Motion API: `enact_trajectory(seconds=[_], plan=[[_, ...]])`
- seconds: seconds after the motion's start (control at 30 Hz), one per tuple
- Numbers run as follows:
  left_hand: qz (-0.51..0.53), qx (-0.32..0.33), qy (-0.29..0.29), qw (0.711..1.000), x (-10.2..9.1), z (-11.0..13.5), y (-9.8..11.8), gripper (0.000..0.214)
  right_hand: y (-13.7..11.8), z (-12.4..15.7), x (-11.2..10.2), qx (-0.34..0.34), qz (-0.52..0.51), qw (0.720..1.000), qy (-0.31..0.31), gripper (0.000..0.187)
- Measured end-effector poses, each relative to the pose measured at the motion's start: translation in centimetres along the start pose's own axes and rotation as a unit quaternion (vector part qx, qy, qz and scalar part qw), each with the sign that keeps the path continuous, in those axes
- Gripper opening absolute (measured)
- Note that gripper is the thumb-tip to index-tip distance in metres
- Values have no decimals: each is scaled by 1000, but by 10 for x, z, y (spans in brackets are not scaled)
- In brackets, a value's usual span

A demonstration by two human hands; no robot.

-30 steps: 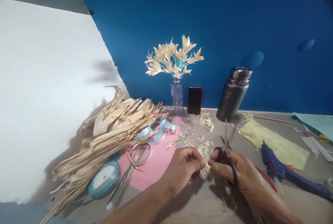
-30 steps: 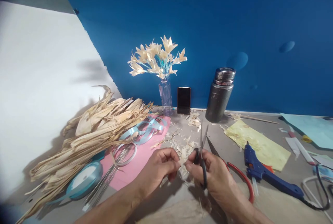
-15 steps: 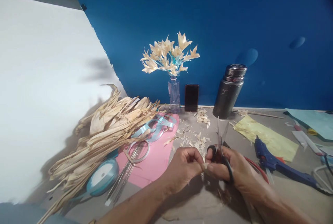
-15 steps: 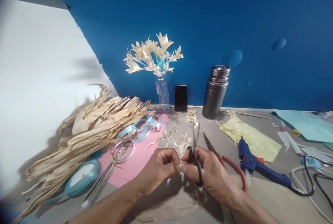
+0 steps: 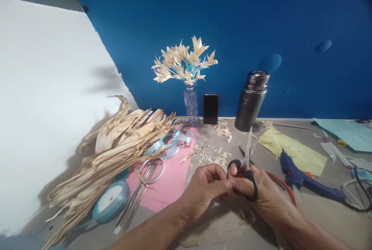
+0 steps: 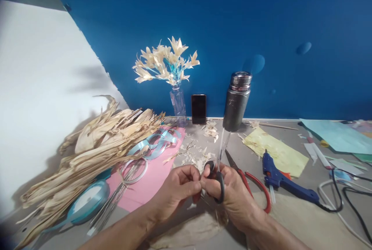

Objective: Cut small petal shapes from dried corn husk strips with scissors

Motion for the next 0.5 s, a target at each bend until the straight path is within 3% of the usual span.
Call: enact_trajectory(seconds=[0.3, 0.4, 0.5], plan=[[139, -21, -82, 987, 14, 0, -4, 35, 2, 3, 13, -2, -117, 991, -68, 19], [151, 1, -83, 985, 15, 0, 0, 38, 1, 2, 15, 3, -145, 986, -77, 22], [102, 5, -56, 993, 11, 0, -4, 37, 0, 2, 11, -7, -111, 992, -59, 22]])
Point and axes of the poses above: each hand's wrist, its own z-axis away from the middle knuckle, its own x-axis out of the palm, y = z × x, the point moved 10 cm from there along -z, towards the middle knuckle, and after that the axes turned 5 degrees about x, right-handed, at the moved point
